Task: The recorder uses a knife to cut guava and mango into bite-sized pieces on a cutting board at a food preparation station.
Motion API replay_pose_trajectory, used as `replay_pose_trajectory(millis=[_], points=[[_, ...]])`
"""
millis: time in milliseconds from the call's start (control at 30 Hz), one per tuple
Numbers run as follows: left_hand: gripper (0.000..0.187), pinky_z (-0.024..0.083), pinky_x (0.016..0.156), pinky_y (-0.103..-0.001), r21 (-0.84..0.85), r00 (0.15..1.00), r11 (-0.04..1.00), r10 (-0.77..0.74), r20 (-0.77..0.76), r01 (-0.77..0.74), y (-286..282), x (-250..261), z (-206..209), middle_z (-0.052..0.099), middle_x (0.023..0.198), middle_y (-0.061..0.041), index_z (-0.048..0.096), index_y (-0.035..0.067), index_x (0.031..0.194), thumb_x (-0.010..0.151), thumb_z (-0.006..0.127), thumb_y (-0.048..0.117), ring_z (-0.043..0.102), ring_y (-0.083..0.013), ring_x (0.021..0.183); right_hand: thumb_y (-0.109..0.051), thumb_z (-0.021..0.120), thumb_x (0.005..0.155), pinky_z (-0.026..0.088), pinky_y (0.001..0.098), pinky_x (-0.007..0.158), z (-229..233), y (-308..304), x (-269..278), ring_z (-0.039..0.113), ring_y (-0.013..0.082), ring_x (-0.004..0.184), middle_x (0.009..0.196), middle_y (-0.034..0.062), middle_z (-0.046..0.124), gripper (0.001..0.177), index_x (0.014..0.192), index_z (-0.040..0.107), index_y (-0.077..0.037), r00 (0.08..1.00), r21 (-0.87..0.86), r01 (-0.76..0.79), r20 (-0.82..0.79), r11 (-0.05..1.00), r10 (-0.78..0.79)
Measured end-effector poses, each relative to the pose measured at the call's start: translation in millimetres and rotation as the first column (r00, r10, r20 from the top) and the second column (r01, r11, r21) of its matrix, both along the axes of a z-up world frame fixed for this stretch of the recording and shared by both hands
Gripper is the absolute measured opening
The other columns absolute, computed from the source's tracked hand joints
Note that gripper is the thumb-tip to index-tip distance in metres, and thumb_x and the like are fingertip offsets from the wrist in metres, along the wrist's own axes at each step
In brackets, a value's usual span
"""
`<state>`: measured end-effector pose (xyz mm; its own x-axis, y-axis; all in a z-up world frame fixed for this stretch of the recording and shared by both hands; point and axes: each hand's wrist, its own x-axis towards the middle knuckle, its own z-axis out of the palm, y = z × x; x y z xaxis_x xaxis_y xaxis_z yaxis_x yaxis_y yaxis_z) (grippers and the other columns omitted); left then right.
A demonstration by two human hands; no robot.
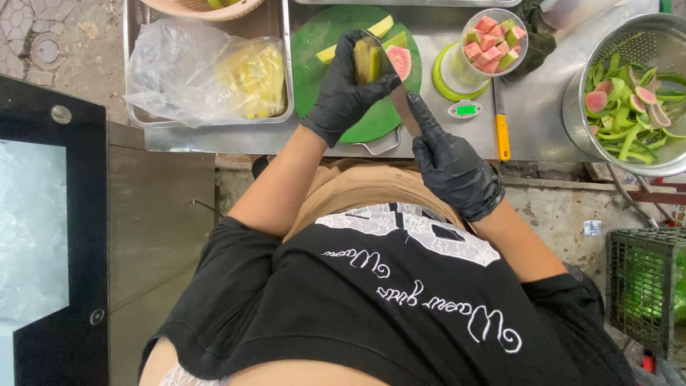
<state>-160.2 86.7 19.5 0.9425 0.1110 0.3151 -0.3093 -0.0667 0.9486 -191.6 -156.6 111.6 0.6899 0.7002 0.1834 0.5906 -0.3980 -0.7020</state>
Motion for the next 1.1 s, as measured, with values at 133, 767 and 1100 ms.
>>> replay_pose_trajectory(millis=[133,767,1100], points=[[0.063,0.057,0.097,-0.031,-0.263,0.998,0.965,-0.020,-0.054,0.005,-7.5,7.3,-10.2,0.055,0.125,-0.002,0.042,0.012,0.140,0.095,0.086,0.015,0.057,-0.0127,0.112,-0.004,0.056,0.104,0.051,0.0501,0.068,-24.2,9.5,4.3,0.068,0.0429,0.077,0.083,0.0247,0.066,0.068,0.165,0.027,-0.013,0.998,0.010,0.035,-0.058,0.999,-0.035],[0.048,0.058,0.087,-0.042,-0.883,0.976,0.458,-0.121,-0.180,-0.106,-21.8,28.0,-71.3,0.066,0.110,-0.014,0.061,0.002,0.131,0.103,0.069,0.040,0.068,-0.0261,0.097,-0.001,0.052,0.106,0.057,0.0410,0.087,-105.7,30.5,13.9,0.070,0.0438,0.109,0.141,0.0292,0.062,0.071,0.168,0.019,-0.014,0.999,0.198,0.039,-0.043,0.980,-0.031],[0.048,0.057,0.068,-0.040,-0.727,0.791,0.343,0.088,-0.605,-0.595,-23.9,48.0,-158.9,0.070,0.092,-0.012,0.064,0.003,0.110,0.097,0.058,0.048,0.070,-0.0286,0.079,-0.009,0.053,0.104,0.053,0.0523,0.076,-131.3,41.2,35.0,0.068,0.0460,0.083,0.097,0.0299,0.070,0.073,0.167,0.022,-0.026,0.979,-0.372,0.010,-0.185,0.928,-0.085]])
